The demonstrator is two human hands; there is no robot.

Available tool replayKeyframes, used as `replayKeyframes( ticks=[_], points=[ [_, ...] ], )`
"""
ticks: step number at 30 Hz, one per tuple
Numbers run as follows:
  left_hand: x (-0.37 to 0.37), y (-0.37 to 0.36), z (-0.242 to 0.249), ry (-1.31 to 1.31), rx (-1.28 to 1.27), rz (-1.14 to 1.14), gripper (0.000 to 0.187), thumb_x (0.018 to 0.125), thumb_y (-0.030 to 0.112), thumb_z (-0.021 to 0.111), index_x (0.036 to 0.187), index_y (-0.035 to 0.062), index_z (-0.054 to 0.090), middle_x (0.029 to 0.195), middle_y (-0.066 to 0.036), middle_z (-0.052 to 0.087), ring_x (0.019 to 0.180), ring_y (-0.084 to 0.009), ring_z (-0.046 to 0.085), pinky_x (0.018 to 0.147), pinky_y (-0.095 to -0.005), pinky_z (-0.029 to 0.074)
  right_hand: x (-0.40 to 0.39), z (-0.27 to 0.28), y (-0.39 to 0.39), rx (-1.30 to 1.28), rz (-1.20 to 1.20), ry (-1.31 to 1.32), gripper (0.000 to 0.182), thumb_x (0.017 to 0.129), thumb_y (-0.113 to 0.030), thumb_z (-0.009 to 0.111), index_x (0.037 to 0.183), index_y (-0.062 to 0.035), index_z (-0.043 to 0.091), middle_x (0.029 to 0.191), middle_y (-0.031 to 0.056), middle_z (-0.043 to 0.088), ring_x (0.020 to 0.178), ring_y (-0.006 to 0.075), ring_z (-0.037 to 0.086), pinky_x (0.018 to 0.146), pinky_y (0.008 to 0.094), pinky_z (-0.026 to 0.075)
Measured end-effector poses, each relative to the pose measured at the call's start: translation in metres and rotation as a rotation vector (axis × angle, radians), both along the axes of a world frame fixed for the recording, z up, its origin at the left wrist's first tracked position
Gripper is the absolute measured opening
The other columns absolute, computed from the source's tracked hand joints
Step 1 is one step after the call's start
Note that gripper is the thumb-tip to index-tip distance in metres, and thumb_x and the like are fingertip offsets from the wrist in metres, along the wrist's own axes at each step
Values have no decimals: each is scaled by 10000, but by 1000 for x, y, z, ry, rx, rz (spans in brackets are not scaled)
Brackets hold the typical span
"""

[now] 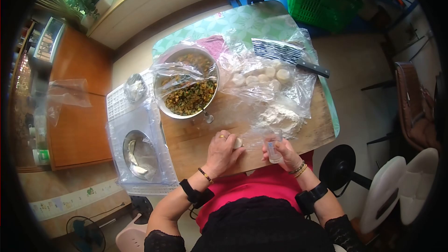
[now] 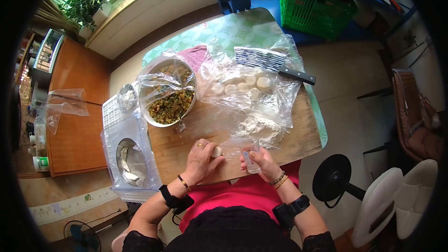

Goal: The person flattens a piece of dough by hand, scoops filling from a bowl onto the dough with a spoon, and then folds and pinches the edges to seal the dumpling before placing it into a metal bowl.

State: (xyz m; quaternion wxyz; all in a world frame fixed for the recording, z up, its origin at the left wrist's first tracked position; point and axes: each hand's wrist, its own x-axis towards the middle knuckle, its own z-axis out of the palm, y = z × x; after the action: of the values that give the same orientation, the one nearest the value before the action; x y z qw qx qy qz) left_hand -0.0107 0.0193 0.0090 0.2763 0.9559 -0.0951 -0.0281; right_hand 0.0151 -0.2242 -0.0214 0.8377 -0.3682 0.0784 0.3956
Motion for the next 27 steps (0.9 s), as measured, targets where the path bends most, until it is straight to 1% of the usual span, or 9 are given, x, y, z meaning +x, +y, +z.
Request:
replayKeyframes(
  ticks=[4, 7, 9, 10, 12, 15, 22, 24, 27],
  points=[
    [-1, -1, -6, -41, 15, -114, 493, 739, 154, 755, 1173, 35, 554, 1072, -163, 552, 994, -351, 530, 853, -438, 452, -1, -1, -3, -20, 4, -11, 593, 854, -422, 722, 1217, -13, 493, 982, 104, 630, 812, 169, 664, 769, 330, 564],
    [3, -1, 7, -66, -17, -106, 642, 722, 233, 772, 1266, 19, 507, 1223, -196, 503, 1116, -373, 488, 926, -470, 416, -1, -5, -2, 2, 1, -13, 591, 853, -415, 726, 1220, -14, 493, 989, 109, 631, 818, 171, 664, 768, 334, 564],
    [9, -11, 11, -142, 3, -106, 760, 761, 295, 754, 1379, 9, 417, 1402, -235, 393, 1289, -410, 396, 1043, -533, 335, -3, -6, -1, 10, -2, -12, 589, 853, -411, 727, 1221, -15, 494, 992, 110, 632, 820, 171, 664, 768, 336, 564],
    [10, -15, 5, -141, 2, -103, 760, 761, 295, 754, 1379, 9, 417, 1402, -235, 393, 1289, -410, 396, 1043, -533, 335, -3, -6, -2, 18, -7, -2, 592, 851, -413, 729, 1222, -15, 493, 989, 108, 634, 818, 171, 664, 768, 334, 563],
    [13, -21, -16, -109, 99, -114, 872, 797, 440, 700, 1453, 3, 327, 1528, -237, 233, 1416, -420, 228, 1115, -573, 226, -2, -5, -3, 18, -14, 6, 595, 849, -414, 730, 1223, -15, 493, 985, 107, 635, 816, 171, 663, 769, 333, 562],
    [12, -24, -32, -56, 239, -144, 900, 822, 539, 625, 1474, 11, 301, 1564, -232, 169, 1458, -413, 134, 1130, -587, 171, -4, -5, -4, 6, -28, 8, 607, 848, -414, 731, 1233, -15, 484, 977, 109, 639, 815, 173, 666, 772, 326, 558],
    [17, -25, -22, -56, 182, -100, 881, 838, 547, 612, 1465, 4, 313, 1560, -222, 189, 1460, -402, 128, 1141, -595, 135, 2, -2, 0, 50, 4, -23, 630, 859, -395, 721, 1293, -29, 449, 979, 119, 629, 829, 178, 663, 779, 330, 561],
    [21, -17, -8, 143, 74, -121, 838, 858, 516, 607, 1454, -3, 328, 1548, -234, 213, 1454, -406, 143, 1141, -583, 154, 2, 1, -2, 54, -9, -33, 647, 860, -390, 720, 1315, -32, 431, 988, 122, 624, 838, 178, 662, 783, 335, 563],
    [35, -9, -6, 112, -91, -48, 726, 902, 416, 588, 1427, -23, 347, 1502, -289, 267, 1416, -439, 214, 1136, -520, 217, 0, -1, -1, 107, 10, -10, 675, 856, -379, 726, 1340, -36, 404, 1012, 128, 613, 867, 180, 661, 795, 347, 567]
  ],
)
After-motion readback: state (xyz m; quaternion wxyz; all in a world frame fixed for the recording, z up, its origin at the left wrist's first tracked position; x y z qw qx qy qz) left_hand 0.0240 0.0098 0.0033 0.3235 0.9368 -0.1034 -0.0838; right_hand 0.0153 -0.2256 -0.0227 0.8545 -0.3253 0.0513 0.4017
